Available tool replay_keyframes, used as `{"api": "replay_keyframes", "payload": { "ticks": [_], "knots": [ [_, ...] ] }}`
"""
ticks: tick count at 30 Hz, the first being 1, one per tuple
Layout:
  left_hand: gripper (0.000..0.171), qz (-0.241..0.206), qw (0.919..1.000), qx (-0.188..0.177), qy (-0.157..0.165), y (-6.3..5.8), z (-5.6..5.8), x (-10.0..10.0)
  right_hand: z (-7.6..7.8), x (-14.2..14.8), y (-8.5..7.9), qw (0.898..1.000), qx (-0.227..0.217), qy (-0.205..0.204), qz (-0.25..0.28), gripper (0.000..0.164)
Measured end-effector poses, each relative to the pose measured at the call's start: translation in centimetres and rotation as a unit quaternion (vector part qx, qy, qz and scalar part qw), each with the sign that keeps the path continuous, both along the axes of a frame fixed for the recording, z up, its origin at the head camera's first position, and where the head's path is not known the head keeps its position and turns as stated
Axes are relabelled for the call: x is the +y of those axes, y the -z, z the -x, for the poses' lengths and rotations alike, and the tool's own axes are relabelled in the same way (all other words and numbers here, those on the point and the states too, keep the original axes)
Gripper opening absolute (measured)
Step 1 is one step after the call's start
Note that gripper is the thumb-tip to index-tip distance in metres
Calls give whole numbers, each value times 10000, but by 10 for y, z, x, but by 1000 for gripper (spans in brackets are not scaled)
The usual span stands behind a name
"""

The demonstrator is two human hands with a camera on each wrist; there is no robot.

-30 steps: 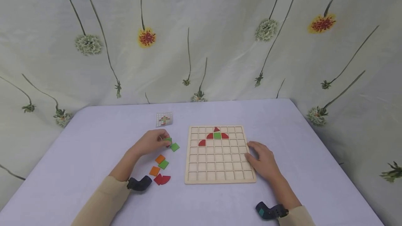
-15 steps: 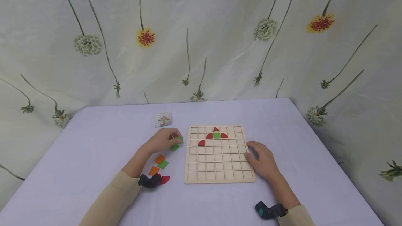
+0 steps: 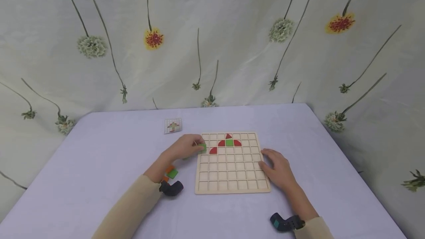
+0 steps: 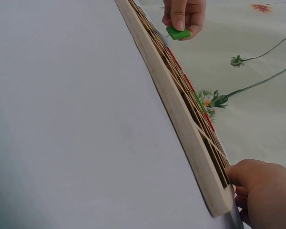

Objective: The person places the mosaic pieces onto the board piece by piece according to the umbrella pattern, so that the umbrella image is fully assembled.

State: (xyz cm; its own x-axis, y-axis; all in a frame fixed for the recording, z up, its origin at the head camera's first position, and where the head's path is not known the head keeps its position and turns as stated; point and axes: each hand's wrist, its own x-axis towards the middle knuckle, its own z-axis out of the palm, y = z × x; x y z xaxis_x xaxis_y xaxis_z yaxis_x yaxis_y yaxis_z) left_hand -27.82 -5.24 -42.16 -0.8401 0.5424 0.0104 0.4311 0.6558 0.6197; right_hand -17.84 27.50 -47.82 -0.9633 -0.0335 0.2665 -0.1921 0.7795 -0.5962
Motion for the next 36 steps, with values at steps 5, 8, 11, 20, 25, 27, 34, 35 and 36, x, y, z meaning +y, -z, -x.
{"api": "replay_keyframes", "payload": {
  "ticks": [5,8,11,20,25,27,34,35,36],
  "knots": [
    [4,5,9999,-90,118,-2,2,16,0,1,0,10000,-28,11,11,44],
    [6,-22,9996,-177,204,-4,1,24,-1,0,-3,10000,10,1,31,44],
    [8,34,9995,-151,284,-4,1,30,-1,0,-3,10000,58,-20,46,43],
    [8,117,9996,-69,237,1,2,46,0,0,0,9998,172,-48,3,43],
    [10,266,9989,100,360,5,2,53,0,2,0,10000,80,-34,-2,44],
    [12,295,9986,148,422,6,2,56,0,2,0,10000,72,-21,-8,43],
    [13,185,9994,103,276,10,1,59,0,2,-1,9999,113,-14,-35,42],
    [12,153,9995,97,253,11,1,59,0,2,-1,9999,123,-17,-49,42],
    [12,122,9996,82,235,11,1,59,0,2,-1,9999,122,-21,-52,42]
  ]
}}
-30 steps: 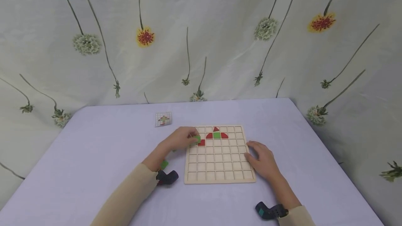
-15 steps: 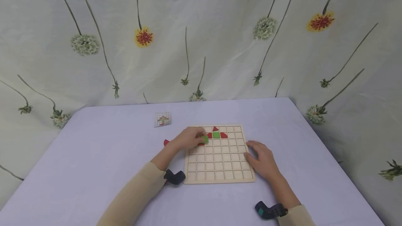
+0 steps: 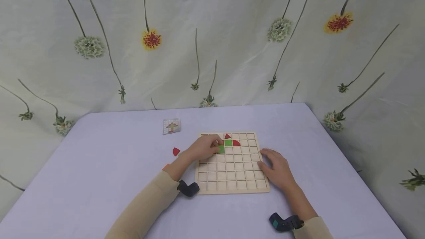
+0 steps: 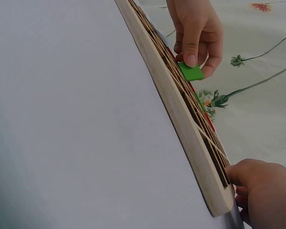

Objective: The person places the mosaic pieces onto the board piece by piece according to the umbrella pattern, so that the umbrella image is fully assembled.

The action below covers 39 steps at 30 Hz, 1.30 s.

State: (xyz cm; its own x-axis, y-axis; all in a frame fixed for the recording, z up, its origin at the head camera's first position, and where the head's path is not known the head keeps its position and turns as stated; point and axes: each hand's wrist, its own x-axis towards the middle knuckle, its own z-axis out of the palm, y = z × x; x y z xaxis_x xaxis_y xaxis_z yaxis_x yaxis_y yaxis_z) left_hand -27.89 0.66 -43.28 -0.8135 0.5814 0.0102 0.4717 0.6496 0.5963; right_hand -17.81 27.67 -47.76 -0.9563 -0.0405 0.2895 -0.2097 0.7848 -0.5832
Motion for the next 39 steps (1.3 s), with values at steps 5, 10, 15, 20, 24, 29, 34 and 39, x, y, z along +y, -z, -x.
{"api": "replay_keyframes", "payload": {
  "ticks": [5,10,15,20,24,29,34,39],
  "knots": [
    [9,-7,10000,34,25,1,0,0,1,0,0,10000,9,-21,22,42],
    [14,165,9997,168,29,1,-1,0,0,0,1,10000,59,-32,-3,42],
    [19,198,9995,249,35,0,-3,0,0,-1,1,10000,58,-24,5,42],
    [19,143,9994,329,35,0,-4,0,0,-1,0,10000,26,6,22,42],
    [16,124,9990,420,7,2,-3,0,0,0,-1,10000,-40,18,14,42],
    [15,59,9987,506,12,3,-1,-1,1,0,0,9999,-98,7,36,43],
    [16,145,9985,529,60,5,0,-1,1,0,1,9999,-137,7,10,44],
    [15,167,9991,401,-22,2,-2,-4,0,-1,-2,9999,-100,23,-19,43]
  ]
}}
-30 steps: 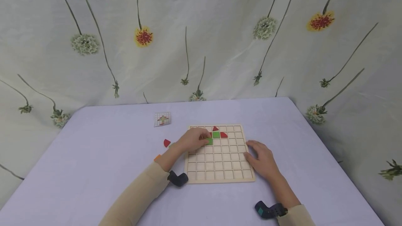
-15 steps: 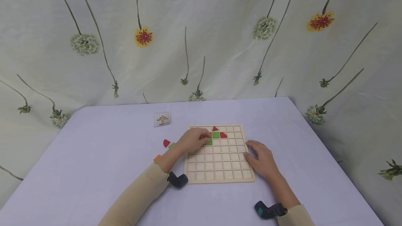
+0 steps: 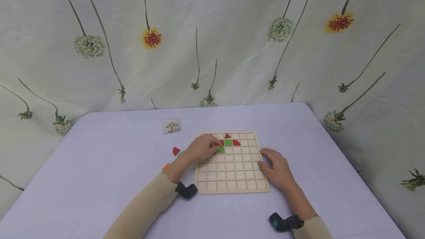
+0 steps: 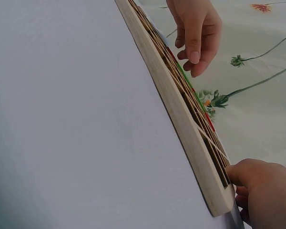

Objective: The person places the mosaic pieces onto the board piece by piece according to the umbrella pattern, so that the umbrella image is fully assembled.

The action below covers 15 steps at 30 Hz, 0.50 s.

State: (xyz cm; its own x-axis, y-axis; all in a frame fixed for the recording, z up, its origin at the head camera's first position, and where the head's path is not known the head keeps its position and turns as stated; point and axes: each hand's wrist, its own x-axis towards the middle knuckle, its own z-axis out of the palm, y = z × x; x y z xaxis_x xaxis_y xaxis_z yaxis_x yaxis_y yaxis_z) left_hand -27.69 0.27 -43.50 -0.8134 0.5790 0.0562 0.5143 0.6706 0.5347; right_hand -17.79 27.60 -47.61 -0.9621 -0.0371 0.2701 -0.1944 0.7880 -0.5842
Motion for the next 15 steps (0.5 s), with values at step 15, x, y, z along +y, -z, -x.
{"api": "replay_keyframes", "payload": {
  "ticks": [15],
  "knots": [
    [17,-146,9993,-141,-329,-13,-5,-32,1,1,4,10000,26,-52,72,43]
  ]
}}
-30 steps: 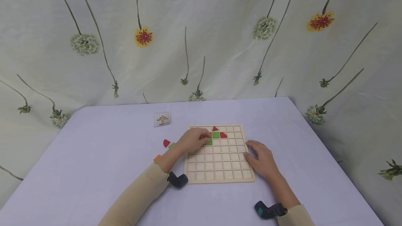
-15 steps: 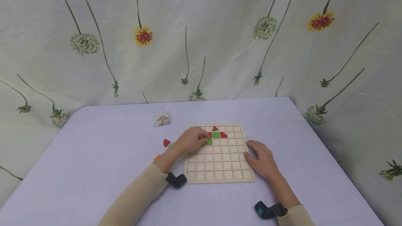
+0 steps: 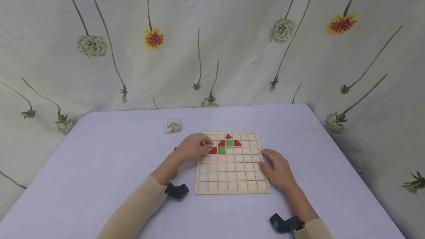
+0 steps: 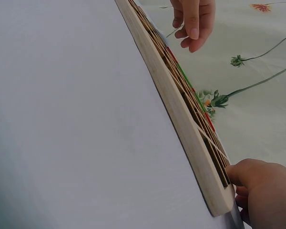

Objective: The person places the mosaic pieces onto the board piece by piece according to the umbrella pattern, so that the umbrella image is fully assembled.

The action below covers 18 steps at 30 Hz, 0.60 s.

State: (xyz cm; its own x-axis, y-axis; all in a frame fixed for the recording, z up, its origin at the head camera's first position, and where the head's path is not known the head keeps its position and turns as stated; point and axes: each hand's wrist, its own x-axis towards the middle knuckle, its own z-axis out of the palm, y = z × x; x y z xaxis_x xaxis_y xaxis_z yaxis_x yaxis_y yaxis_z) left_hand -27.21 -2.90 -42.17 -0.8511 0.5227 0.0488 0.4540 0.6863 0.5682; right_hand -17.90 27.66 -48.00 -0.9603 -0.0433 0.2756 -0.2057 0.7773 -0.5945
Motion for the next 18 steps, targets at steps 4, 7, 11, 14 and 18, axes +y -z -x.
{"api": "replay_keyframes", "payload": {
  "ticks": [4,7,11,14,18],
  "knots": [
    [15,-17,9999,83,-117,-1,-1,-16,0,0,-1,10000,9,-15,8,43],
    [14,12,9995,107,-291,0,-1,-28,-1,-1,-2,10000,37,2,-1,43],
    [14,44,9983,48,-582,0,-1,-44,-3,-2,-4,10000,9,40,-9,42],
    [14,108,9973,4,-732,0,-1,-55,-4,-2,-5,10000,-13,42,2,43],
    [12,231,9962,-29,-834,2,-3,-69,-4,-2,-6,10000,13,29,8,42]
  ]
}}
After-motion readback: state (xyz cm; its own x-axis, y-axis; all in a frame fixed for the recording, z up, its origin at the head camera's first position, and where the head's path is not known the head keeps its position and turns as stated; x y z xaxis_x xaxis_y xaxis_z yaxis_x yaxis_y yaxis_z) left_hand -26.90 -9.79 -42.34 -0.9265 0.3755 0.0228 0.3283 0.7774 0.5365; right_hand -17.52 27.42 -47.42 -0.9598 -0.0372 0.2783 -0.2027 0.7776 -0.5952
